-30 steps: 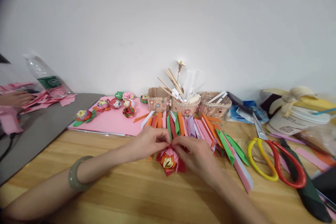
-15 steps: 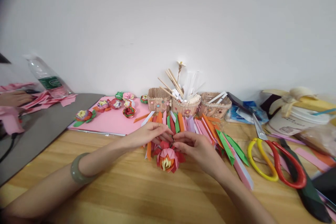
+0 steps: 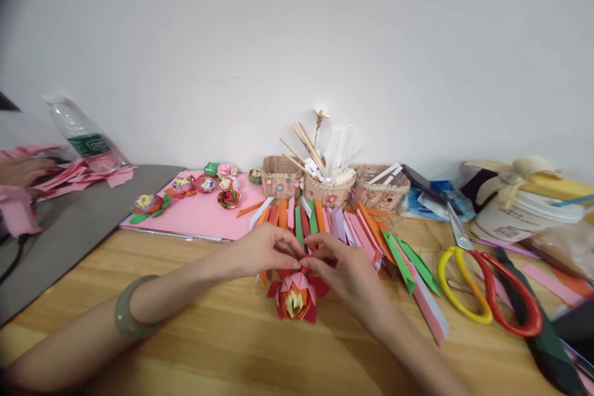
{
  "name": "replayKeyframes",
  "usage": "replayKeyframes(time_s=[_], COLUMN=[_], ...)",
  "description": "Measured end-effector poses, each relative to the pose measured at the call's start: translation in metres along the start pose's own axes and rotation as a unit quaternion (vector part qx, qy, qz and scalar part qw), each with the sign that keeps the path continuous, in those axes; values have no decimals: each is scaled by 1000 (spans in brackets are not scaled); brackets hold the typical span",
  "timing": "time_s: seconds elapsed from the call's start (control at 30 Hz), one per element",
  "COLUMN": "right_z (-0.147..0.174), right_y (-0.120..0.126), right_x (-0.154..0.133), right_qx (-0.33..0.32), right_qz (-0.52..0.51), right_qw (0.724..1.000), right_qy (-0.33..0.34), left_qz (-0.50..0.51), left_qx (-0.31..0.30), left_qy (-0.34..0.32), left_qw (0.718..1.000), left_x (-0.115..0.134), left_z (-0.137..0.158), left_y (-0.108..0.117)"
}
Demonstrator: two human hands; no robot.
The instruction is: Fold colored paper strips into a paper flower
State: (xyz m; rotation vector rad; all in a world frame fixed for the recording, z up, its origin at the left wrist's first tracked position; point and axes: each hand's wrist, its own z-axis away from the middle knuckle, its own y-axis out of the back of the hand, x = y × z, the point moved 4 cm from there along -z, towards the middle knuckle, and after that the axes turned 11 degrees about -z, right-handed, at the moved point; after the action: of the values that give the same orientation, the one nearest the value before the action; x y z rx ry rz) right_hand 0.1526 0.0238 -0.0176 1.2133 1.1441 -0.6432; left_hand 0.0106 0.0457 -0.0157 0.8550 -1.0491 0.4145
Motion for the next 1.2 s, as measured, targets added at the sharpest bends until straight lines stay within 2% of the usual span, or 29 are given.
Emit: replayKeyframes(time_s=[0.1,0.23,0.43,0.57,0.7,0.83,0.9,0.97,1.1,1.2], right_z=[-2,-3,-4,-4,0,4,4,1,-6,-9], right_y=[-1,-3,-2,-3,-4,-6,-5,1,18,21], right_x=[-2,-6,-5,-1,-4,-8,-7,-4,6,12], right_qx=[-16,-62,-33,-24,-4,19,21,38,103,91], right_qz=[-77,-184,-157,-95,18,165,177,130,-4,-103], right_qw=[997,978,982,993,1000,978,974,984,995,988], right_qy=[-25,-82,-102,-63,20,124,139,115,5,-67], left_qz=[7,13,21,0,-30,-36,-23,-3,48,80], left_qx=[15,20,22,46,82,107,114,122,135,138], left_qy=[2,-5,12,8,-14,-40,-46,-47,-47,-49], left_qw=[1000,1000,999,999,996,993,992,991,989,986], left_x=[0,2,4,0,-6,-10,-10,-10,-12,-14], left_z=[-1,-1,-1,-2,-2,-2,-3,-5,-11,-15], left_y=[1,4,4,2,-1,-3,-1,2,10,12])
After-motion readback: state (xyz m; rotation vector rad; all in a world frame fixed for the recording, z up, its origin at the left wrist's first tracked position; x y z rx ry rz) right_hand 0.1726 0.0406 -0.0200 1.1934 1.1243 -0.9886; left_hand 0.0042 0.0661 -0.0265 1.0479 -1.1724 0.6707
